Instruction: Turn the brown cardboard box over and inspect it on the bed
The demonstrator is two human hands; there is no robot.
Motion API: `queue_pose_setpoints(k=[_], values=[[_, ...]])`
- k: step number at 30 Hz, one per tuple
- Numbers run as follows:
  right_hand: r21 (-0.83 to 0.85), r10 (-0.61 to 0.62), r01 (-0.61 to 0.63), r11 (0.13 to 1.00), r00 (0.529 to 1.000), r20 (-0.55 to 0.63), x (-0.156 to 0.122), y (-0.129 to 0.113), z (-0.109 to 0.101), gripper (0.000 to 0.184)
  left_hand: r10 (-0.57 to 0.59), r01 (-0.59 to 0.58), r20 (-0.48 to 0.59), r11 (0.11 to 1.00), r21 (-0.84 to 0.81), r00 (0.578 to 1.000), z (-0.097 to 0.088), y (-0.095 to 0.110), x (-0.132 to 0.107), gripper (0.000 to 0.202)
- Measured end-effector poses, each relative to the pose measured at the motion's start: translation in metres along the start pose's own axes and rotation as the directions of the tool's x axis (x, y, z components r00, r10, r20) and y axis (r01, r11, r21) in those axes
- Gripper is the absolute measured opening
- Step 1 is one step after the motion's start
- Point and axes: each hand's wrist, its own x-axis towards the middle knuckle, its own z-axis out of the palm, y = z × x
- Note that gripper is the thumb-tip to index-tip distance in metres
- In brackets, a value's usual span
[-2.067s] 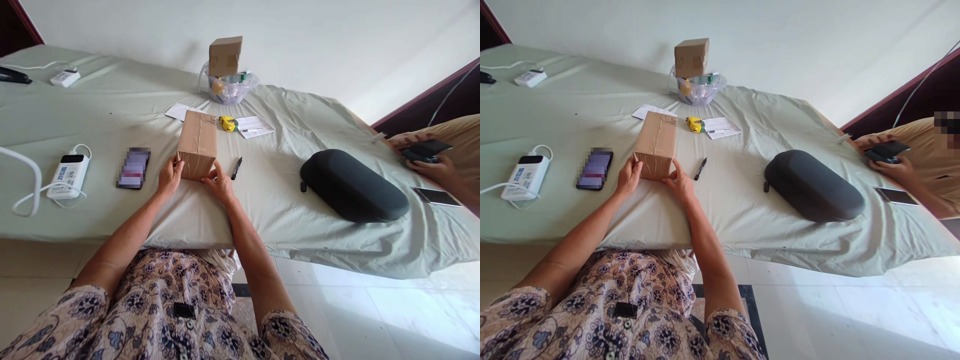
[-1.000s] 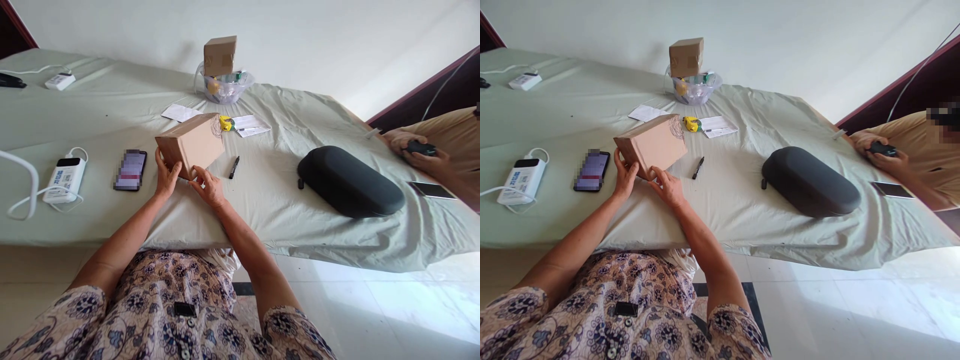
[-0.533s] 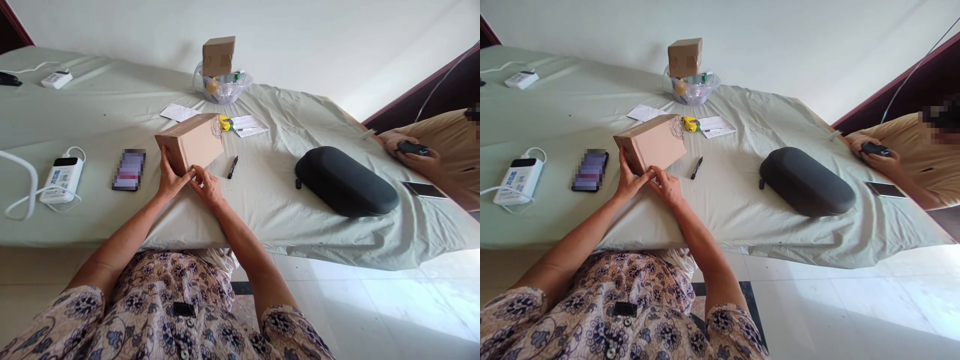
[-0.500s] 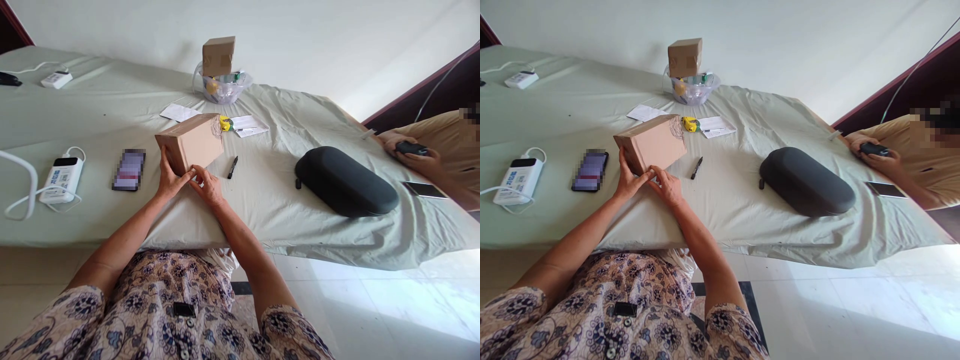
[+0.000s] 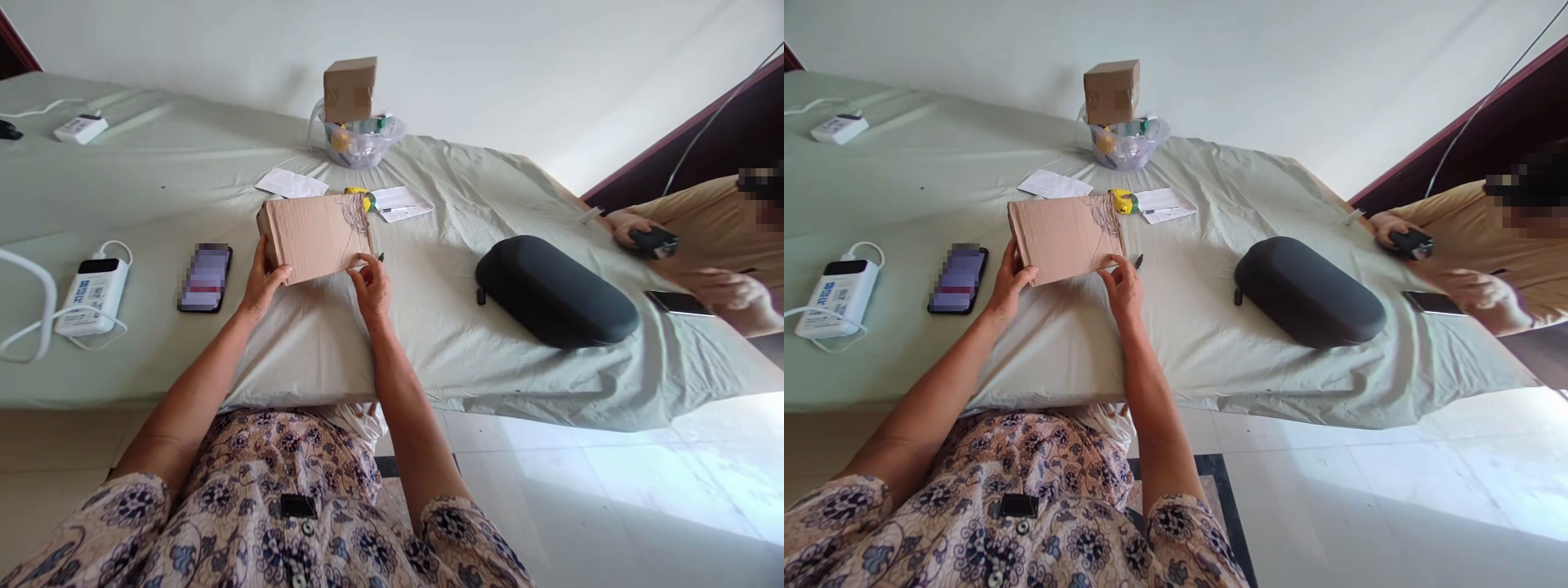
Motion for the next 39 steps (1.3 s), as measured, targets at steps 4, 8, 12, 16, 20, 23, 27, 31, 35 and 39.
queue_pose_setpoints(k=[4,8,12,16,20,23,27,31,35,39], values=[[0.049,0.076,-0.072,0.996,0.993,-0.095,0.006,0.008,-0.005,0.044,-0.183,0.19,0.057,0.972,-0.136,0.981,-0.009,0.01,0.004,0.083],[0.095,0.086,-0.071,0.993,0.983,-0.165,0.007,0.007,-0.005,0.042,-0.22,0.225,0.055,0.967,-0.119,0.974,-0.017,0.017,0.006,0.075],[0.125,0.02,-0.001,0.992,0.988,-0.156,0.005,0.004,-0.002,0.04,-0.198,0.201,0.033,0.967,-0.157,0.98,-0.017,0.014,0.007,0.072],[0.182,0.029,-0.009,0.983,0.994,-0.109,0.003,0.002,0.001,0.04,-0.157,0.142,-0.056,0.969,-0.203,0.986,-0.012,0.008,0.009,0.08],[0.221,0.038,-0.018,0.975,0.996,-0.086,0.001,-0.002,0.0,0.038,-0.037,0.027,-0.046,0.98,-0.195,0.998,-0.01,0.009,0.009,0.078],[0.25,0.048,-0.031,0.968,0.997,-0.064,0.001,-0.006,-0.001,0.035,-0.012,0.005,-0.051,0.989,-0.148,0.999,-0.012,0.009,0.008,0.073],[0.284,0.091,-0.085,0.955,0.996,-0.009,0.002,-0.006,-0.001,0.033,-0.069,0.063,-0.048,0.992,-0.108,0.996,-0.013,0.008,0.006,0.079],[0.282,0.126,-0.133,0.95,0.991,0.046,0.003,-0.005,-0.001,0.034,-0.041,0.036,-0.05,0.994,-0.099,0.998,-0.012,0.009,0.006,0.071],[0.269,0.143,-0.167,0.949,0.984,0.105,0.003,-0.006,-0.002,0.033,0.007,-0.013,-0.069,0.996,-0.085,0.998,-0.012,0.013,0.007,0.066],[0.264,0.158,-0.195,0.944,0.975,0.157,0.002,-0.005,-0.002,0.029,0.019,-0.027,-0.082,0.995,-0.097,0.996,-0.012,0.016,0.009,0.065]])
